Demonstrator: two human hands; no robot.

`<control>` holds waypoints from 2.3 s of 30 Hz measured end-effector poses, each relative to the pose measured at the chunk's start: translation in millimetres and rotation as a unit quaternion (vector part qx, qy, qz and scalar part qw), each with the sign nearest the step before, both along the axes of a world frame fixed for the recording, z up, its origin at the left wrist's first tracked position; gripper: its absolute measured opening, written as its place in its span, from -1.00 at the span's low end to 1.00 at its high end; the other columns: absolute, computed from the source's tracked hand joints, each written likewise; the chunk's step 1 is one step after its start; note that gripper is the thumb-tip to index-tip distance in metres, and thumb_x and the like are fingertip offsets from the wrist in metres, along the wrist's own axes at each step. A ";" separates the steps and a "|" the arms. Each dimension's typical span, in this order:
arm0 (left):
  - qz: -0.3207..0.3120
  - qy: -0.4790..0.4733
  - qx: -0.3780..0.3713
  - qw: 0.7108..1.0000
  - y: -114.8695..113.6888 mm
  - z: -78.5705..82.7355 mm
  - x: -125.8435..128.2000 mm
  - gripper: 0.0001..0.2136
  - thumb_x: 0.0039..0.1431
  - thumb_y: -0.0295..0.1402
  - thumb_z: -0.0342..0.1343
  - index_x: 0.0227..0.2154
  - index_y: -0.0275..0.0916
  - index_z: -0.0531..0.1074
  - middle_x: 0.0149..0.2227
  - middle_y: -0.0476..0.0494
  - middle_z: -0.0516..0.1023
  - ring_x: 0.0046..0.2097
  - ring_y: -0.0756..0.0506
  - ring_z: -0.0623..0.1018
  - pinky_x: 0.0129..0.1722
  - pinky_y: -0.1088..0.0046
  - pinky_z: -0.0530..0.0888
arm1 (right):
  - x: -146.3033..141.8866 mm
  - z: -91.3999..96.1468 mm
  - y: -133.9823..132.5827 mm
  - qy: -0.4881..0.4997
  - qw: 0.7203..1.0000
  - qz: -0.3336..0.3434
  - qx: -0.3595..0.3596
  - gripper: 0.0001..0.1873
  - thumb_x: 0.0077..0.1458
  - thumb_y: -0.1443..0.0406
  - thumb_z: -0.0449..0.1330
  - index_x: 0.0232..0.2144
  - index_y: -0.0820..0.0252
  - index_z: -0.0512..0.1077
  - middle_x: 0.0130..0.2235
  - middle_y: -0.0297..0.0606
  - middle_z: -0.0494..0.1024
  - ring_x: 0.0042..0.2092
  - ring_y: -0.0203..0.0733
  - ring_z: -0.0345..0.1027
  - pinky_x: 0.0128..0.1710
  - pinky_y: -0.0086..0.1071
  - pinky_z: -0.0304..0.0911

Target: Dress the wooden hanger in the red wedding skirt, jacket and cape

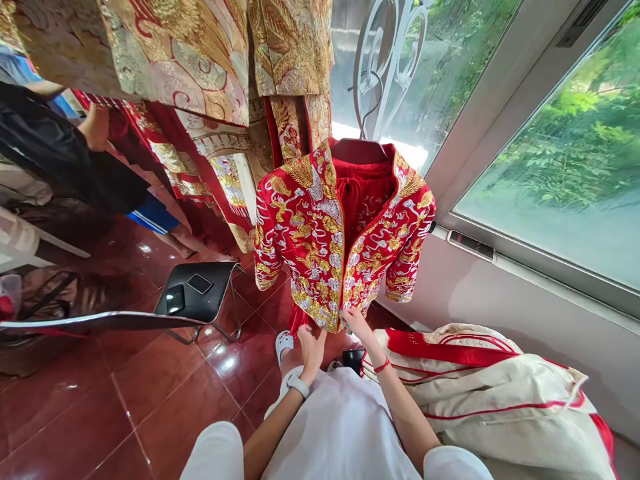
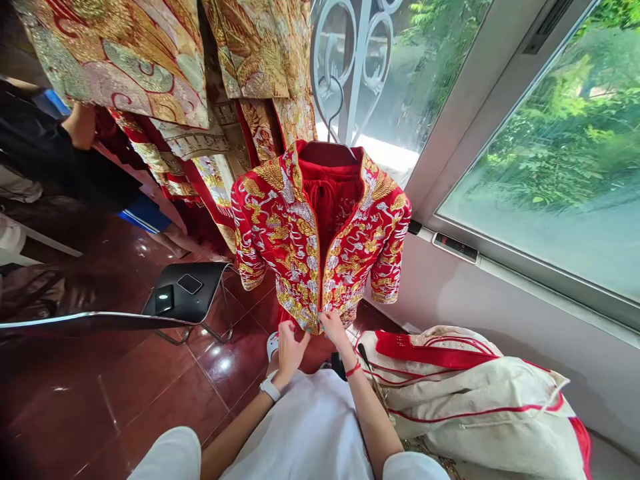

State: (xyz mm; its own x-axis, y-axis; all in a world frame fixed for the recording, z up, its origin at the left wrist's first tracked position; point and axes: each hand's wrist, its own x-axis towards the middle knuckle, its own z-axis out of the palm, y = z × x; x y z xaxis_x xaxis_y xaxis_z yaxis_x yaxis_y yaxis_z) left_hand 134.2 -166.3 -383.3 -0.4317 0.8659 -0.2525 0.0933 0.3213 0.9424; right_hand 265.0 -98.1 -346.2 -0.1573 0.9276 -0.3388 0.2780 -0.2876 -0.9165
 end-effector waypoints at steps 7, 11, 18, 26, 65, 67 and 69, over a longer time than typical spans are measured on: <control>-0.309 0.492 0.082 0.810 47.2 34.3 0.6 -0.86 0.20 -0.43 0.10 -0.21 -0.23 0.50 -0.11 -0.29 0.56 -0.02 -0.28 0.46 -0.02 0.11 0.29 | -7.4 -4.5 -4.6 -0.087 0.995 -0.030 0.039 -0.67 0.01 0.30 0.07 -0.73 0.11 0.12 -0.64 -0.41 0.17 -0.53 -0.33 -0.04 -0.46 -0.36 -0.11; -0.326 0.510 0.087 0.791 64.4 33.1 4.1 -0.83 0.24 -0.52 0.03 -0.23 -0.25 0.52 -0.13 -0.27 0.57 -0.06 -0.24 0.48 -0.05 0.16 0.27 | -8.0 -0.5 -0.1 -0.106 0.993 -0.034 0.041 -0.64 0.01 0.34 0.10 -0.75 0.11 0.12 -0.64 -0.40 0.18 -0.53 -0.32 -0.06 -0.44 -0.34 -0.12; -0.294 0.514 0.074 0.802 63.6 22.6 15.0 -0.71 0.38 -0.38 -0.10 -0.12 -0.29 0.53 -0.14 -0.33 0.59 -0.06 -0.27 0.49 -0.07 0.14 0.29 | -1.8 25.4 31.5 -0.047 0.999 -0.009 0.011 -0.69 0.00 0.28 -0.02 -0.69 0.06 -0.03 -0.66 -0.50 -0.04 -0.56 -0.36 -0.22 -0.54 -0.38 -0.20; -0.172 0.519 0.077 0.833 64.3 32.9 22.8 -0.45 0.31 -0.13 -0.03 0.19 -0.45 0.37 0.24 -0.57 0.37 0.29 -0.47 0.30 0.25 -0.15 0.17 | -4.6 44.6 51.7 -0.038 0.997 -0.045 0.047 -0.76 -0.09 0.27 -0.01 -0.68 0.08 0.00 -0.65 -0.49 -0.02 -0.54 -0.36 -0.17 -0.53 -0.38 -0.20; -0.149 0.532 0.185 0.813 155.1 78.6 41.6 -0.47 0.38 -0.41 -0.22 0.36 -0.47 0.09 0.41 -0.48 0.10 0.46 -0.31 0.03 0.40 -0.17 -0.07 | -12.1 134.7 103.1 0.060 0.984 -0.094 0.136 -0.71 -0.05 0.17 0.01 -0.64 0.06 -0.03 -0.62 -0.50 -0.07 -0.52 -0.38 -0.24 -0.55 -0.39 -0.24; -0.143 0.525 0.192 0.817 154.6 79.6 41.0 -0.47 0.38 -0.40 -0.23 0.37 -0.47 0.07 0.40 -0.50 0.10 0.45 -0.30 0.04 0.39 -0.18 -0.04 | -10.7 143.7 111.7 0.066 0.982 -0.092 0.150 -0.72 -0.06 0.18 0.03 -0.64 0.07 -0.02 -0.61 -0.51 -0.05 -0.52 -0.38 -0.25 -0.54 -0.39 -0.25; -0.135 0.517 0.203 0.820 154.8 82.4 38.8 -0.46 0.38 -0.39 -0.21 0.38 -0.46 0.04 0.41 -0.52 0.07 0.46 -0.30 0.03 0.38 -0.21 -0.05 | -11.4 149.0 114.2 0.072 0.981 -0.087 0.158 -0.71 -0.06 0.18 0.04 -0.64 0.07 -0.01 -0.61 -0.51 -0.05 -0.52 -0.39 -0.25 -0.54 -0.39 -0.26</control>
